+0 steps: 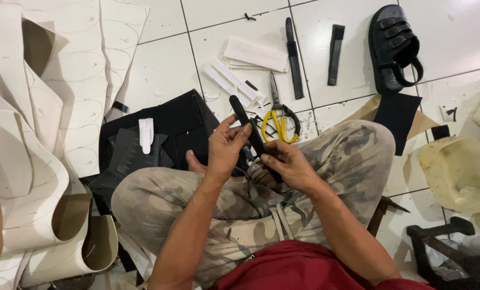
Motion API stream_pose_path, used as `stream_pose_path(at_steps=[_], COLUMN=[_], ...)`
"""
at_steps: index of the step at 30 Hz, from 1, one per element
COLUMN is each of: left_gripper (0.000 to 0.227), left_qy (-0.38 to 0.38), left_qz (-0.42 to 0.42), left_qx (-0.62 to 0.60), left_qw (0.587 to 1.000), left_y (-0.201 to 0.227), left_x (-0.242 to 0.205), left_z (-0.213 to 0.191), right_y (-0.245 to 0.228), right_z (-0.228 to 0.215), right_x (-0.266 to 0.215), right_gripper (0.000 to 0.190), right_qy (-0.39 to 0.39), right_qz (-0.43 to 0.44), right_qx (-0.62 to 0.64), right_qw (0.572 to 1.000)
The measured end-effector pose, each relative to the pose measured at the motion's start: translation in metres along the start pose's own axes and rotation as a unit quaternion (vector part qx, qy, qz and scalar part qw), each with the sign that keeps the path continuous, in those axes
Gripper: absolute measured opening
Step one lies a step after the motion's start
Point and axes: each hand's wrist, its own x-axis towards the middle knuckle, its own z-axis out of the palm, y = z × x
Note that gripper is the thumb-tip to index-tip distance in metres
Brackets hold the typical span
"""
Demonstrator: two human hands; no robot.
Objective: The person sits on the floor and uses yellow-handled scissors to cut a long black strip of material into smaller pieces. They repeatedly pick up the strip, cut a segment, and place the cut piece on the floor, continuing this process throughout the clip.
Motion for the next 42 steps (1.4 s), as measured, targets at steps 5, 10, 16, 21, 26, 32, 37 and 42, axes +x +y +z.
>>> stream_pose_path(at_steps=[5,10,16,21,26,32,37,42], left_gripper=[0.054,0.046,0.04,0.036,0.036,0.035,0.034,0.022], left_qy=[-0.02,-0.025,-0.073,-0.105,-0.113,-0.109,-0.106,0.062], left_qz=[-0.023,-0.062,-0.083,-0.102,-0.12,-0.13,-0.125,-0.004], left_qx=[0.004,0.065,0.133,0.234,0.256,0.244,0.254,0.192], left_qw=[1.0,0.996,0.985,0.961,0.953,0.955,0.953,0.979], left_y=[0.008,-0.023,-0.03,-0.025,-0.03,-0.011,-0.002,0.003], left_x=[-0.005,0.0,0.0,0.008,0.017,0.018,0.019,0.031], left_z=[0.011,0.011,0.019,0.023,0.023,0.027,0.028,0.01], right_y=[-0.02,-0.06,-0.063,-0.031,-0.023,0.008,0.036,0.047], right_z=[-0.017,-0.043,-0.09,-0.143,-0.157,-0.171,-0.216,-0.22], right_x=[0.002,0.011,0.062,0.133,0.171,0.19,0.203,0.204], right_gripper=[0.031,0.03,0.029,0.029,0.037,0.021,0.02,0.044], right_qy=[0.034,0.1,0.156,0.194,0.215,0.318,0.443,0.399], right_qz=[-0.022,-0.041,-0.086,-0.016,0.029,0.054,0.121,0.176], right_qx=[0.005,-0.033,-0.079,-0.071,-0.125,-0.424,-0.367,-0.423], right_qw=[0.999,0.994,0.981,0.978,0.968,0.846,0.809,0.794])
